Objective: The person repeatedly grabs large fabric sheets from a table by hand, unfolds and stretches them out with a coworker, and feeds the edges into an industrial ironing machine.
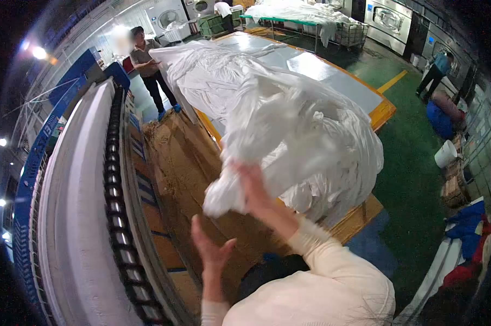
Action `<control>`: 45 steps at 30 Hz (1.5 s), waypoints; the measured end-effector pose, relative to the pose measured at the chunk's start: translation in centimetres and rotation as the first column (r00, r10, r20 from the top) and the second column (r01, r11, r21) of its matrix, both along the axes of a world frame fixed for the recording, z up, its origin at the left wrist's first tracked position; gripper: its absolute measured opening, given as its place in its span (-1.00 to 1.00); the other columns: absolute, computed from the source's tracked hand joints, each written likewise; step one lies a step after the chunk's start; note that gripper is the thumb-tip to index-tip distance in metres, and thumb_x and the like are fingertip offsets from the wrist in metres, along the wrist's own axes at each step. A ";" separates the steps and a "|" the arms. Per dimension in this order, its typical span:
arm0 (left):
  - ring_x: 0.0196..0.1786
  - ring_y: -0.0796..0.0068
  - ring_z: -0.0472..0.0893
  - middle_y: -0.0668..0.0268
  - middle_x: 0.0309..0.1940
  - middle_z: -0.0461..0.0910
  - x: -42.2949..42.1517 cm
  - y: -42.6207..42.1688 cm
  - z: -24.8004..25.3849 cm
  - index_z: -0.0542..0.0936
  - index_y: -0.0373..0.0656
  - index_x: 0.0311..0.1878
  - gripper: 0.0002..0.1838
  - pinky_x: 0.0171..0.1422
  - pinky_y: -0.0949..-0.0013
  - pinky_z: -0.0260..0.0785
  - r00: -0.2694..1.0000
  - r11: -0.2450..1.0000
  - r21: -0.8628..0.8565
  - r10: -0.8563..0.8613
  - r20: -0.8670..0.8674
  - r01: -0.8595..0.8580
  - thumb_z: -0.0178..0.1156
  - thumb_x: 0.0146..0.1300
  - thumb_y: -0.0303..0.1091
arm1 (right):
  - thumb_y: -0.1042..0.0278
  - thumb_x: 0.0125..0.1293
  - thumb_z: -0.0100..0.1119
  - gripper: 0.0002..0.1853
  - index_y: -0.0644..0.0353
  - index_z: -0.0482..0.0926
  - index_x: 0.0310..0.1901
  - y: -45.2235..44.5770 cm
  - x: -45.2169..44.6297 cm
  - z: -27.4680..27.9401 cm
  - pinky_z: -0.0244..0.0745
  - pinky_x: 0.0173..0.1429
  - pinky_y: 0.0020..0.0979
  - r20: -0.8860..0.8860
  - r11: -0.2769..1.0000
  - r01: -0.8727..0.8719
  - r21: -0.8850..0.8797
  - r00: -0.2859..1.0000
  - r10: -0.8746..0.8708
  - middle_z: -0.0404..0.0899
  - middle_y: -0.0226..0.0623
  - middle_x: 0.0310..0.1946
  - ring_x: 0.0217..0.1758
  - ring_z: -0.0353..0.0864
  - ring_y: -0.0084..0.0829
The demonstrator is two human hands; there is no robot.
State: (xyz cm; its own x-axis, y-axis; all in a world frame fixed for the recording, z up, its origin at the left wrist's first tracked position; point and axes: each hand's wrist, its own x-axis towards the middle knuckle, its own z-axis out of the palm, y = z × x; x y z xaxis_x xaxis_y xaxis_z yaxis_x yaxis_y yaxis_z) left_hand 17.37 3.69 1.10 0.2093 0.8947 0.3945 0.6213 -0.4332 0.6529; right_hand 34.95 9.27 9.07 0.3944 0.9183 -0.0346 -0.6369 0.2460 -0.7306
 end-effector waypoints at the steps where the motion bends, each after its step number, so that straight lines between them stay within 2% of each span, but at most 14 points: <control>1: 0.32 0.21 0.17 0.14 0.29 0.13 2.2 0.6 -1.3 0.12 -0.26 0.30 -0.06 0.39 0.19 0.04 0.989 0.993 -0.090 -0.057 0.138 0.070 0.46 -0.15 -0.33 | 0.12 0.13 0.23 -0.41 0.28 0.25 0.08 -0.4 -2.3 -0.2 0.34 0.01 -0.32 -0.108 0.999 -0.048 -0.020 0.993 0.046 0.36 -0.21 -0.09 -0.08 0.37 -0.41; 5: 0.11 0.35 0.40 0.16 0.10 0.36 4.3 3.1 -7.0 0.29 -0.26 0.18 -0.39 0.13 0.33 0.30 0.794 0.880 -0.297 -0.135 0.593 0.371 0.31 0.06 -0.39 | 0.19 0.22 0.18 -0.65 0.19 0.38 -0.07 -0.2 -2.3 -2.8 0.41 -0.36 -0.43 -0.036 0.982 -0.184 0.051 0.982 0.186 0.41 -0.43 -0.31 -0.35 0.43 -0.58; 8: -0.10 0.22 0.56 0.19 -0.21 0.58 4.2 0.8 -2.7 0.51 -0.25 -0.07 -0.68 0.03 0.26 0.36 0.877 0.722 -0.588 -0.052 0.477 0.363 0.22 0.09 -0.40 | 0.12 0.31 0.08 -0.71 0.21 0.47 -0.20 0.0 4.9 -3.0 0.40 -0.41 -0.53 0.808 0.958 -0.246 -0.150 0.527 0.262 0.48 -0.44 -0.45 -0.43 0.46 -0.64; 10: -0.18 0.16 0.60 0.13 -0.34 0.62 6.5 -1.0 -2.0 0.56 -0.28 -0.17 -0.76 0.03 0.16 0.34 0.902 0.934 -0.102 -0.298 0.313 0.344 0.21 0.07 -0.41 | 0.22 0.34 0.03 -0.76 0.24 0.52 -0.26 0.3 10.8 -2.1 0.45 -0.40 -0.53 0.587 0.833 -0.456 -0.313 0.596 0.547 0.54 -0.41 -0.49 -0.49 0.51 -0.61; 15: -0.09 -0.03 0.48 0.00 -0.30 0.54 9.3 -0.3 -2.0 0.62 -0.32 -0.31 -0.62 0.08 0.07 0.24 0.790 0.839 -0.264 -0.540 -0.292 0.476 0.28 -0.02 -0.14 | 0.28 0.27 0.09 -0.82 0.21 0.52 -0.25 3.0 32.1 -3.2 0.49 -0.21 -0.39 0.900 0.777 0.541 0.323 0.079 -0.429 0.62 -0.25 -0.39 -0.32 0.61 -0.38; 17: -0.17 0.07 0.49 0.11 -0.60 0.53 11.8 1.5 -1.5 0.64 -0.28 -0.38 -0.60 0.07 0.07 0.17 0.769 0.811 0.084 -0.510 -0.386 0.580 0.22 0.04 -0.04 | 0.26 0.29 0.07 -0.78 0.23 0.50 -0.16 4.2 43.2 -6.1 0.49 -0.18 -0.36 0.855 0.580 0.677 0.453 -0.145 -0.498 0.61 -0.19 -0.35 -0.28 0.62 -0.28; 24: 0.02 0.12 0.40 0.09 -0.26 0.51 21.2 6.4 -7.3 0.59 -0.24 -0.45 -0.60 0.13 0.09 0.17 0.629 0.655 -0.142 -0.754 -0.190 0.742 0.27 -0.04 -0.01 | -0.06 0.25 0.03 -0.29 0.34 0.16 0.25 4.4 68.8 -27.1 0.29 0.22 -0.27 0.983 0.237 0.954 0.183 -0.177 -0.049 0.37 0.02 0.13 0.15 0.40 -0.11; 31: -0.03 0.01 0.49 0.07 -0.11 0.55 22.3 12.3 -22.1 0.62 -0.17 -0.20 -0.64 0.13 0.16 0.28 0.485 0.499 -0.368 -0.864 -0.138 0.785 0.35 -0.12 -0.26 | -0.25 0.08 0.16 -0.27 0.01 0.34 0.21 0.3 57.1 -18.6 0.48 -0.02 -0.22 0.838 0.797 0.582 -0.159 0.506 -0.202 0.46 -0.08 0.07 0.00 0.53 -0.12; 33: -0.12 0.02 0.51 0.06 -0.27 0.57 22.7 12.2 -21.7 0.61 -0.22 -0.40 -0.73 -0.03 0.17 0.34 0.586 0.587 -0.249 -0.806 -0.084 0.771 0.37 -0.22 -0.33 | -0.23 0.05 0.20 -0.34 0.07 0.49 0.08 2.0 61.9 -18.5 0.49 -0.06 -0.26 0.972 0.550 0.802 -0.235 0.183 0.149 0.54 -0.09 -0.02 -0.01 0.54 -0.12; 36: -0.15 0.03 0.52 0.07 -0.39 0.58 22.7 12.0 -21.0 0.62 -0.24 -0.47 -0.76 -0.08 0.17 0.36 0.636 0.617 -0.292 -0.771 -0.039 0.731 0.38 -0.27 -0.35 | -0.17 0.03 0.23 -0.39 0.27 0.56 -0.10 5.2 58.5 -10.6 0.45 -0.10 -0.23 0.851 0.239 0.919 0.314 -0.161 -0.499 0.57 -0.08 -0.07 -0.05 0.55 -0.12; 38: -0.14 0.04 0.52 0.09 -0.39 0.59 22.3 12.0 -20.7 0.62 -0.24 -0.46 -0.75 -0.05 0.17 0.36 0.624 0.601 -0.367 -0.779 -0.068 0.710 0.38 -0.28 -0.35 | 0.05 0.14 0.19 -0.51 0.30 0.54 -0.03 6.6 46.2 3.4 0.42 -0.08 -0.32 0.584 0.458 0.862 0.218 0.261 -0.769 0.59 -0.22 -0.25 -0.22 0.56 -0.28; 41: -0.15 0.07 0.53 0.12 -0.38 0.60 22.7 11.5 -19.8 0.62 -0.24 -0.43 -0.72 -0.03 0.18 0.36 0.617 0.619 -0.290 -0.779 -0.109 0.730 0.39 -0.27 -0.34 | 0.32 0.18 0.18 -0.80 0.27 0.56 -0.24 8.2 33.4 12.3 0.44 -0.18 -0.40 0.746 0.682 0.335 0.650 -0.111 -0.657 0.58 -0.32 -0.34 -0.34 0.53 -0.51; 43: -0.15 0.09 0.54 0.15 -0.38 0.60 22.3 11.0 -19.8 0.62 -0.23 -0.40 -0.70 -0.02 0.18 0.37 0.655 0.659 -0.052 -0.752 -0.074 0.750 0.40 -0.26 -0.32 | 0.33 0.03 0.35 -0.74 0.24 0.57 -0.26 9.9 24.9 10.4 0.45 -0.25 -0.41 0.792 0.824 -0.007 0.566 0.279 -0.542 0.59 -0.35 -0.35 -0.37 0.52 -0.52; 45: -0.15 0.11 0.54 0.17 -0.35 0.61 20.8 11.2 -18.6 0.63 -0.20 -0.35 -0.71 -0.01 0.18 0.37 0.555 0.569 -0.097 -0.821 -0.134 0.817 0.40 -0.19 -0.31 | 0.19 -0.03 0.38 -0.61 0.22 0.56 -0.19 9.4 19.9 6.0 0.50 -0.23 -0.30 0.896 0.880 -0.208 0.426 -0.039 -0.443 0.59 -0.18 -0.32 -0.31 0.62 -0.24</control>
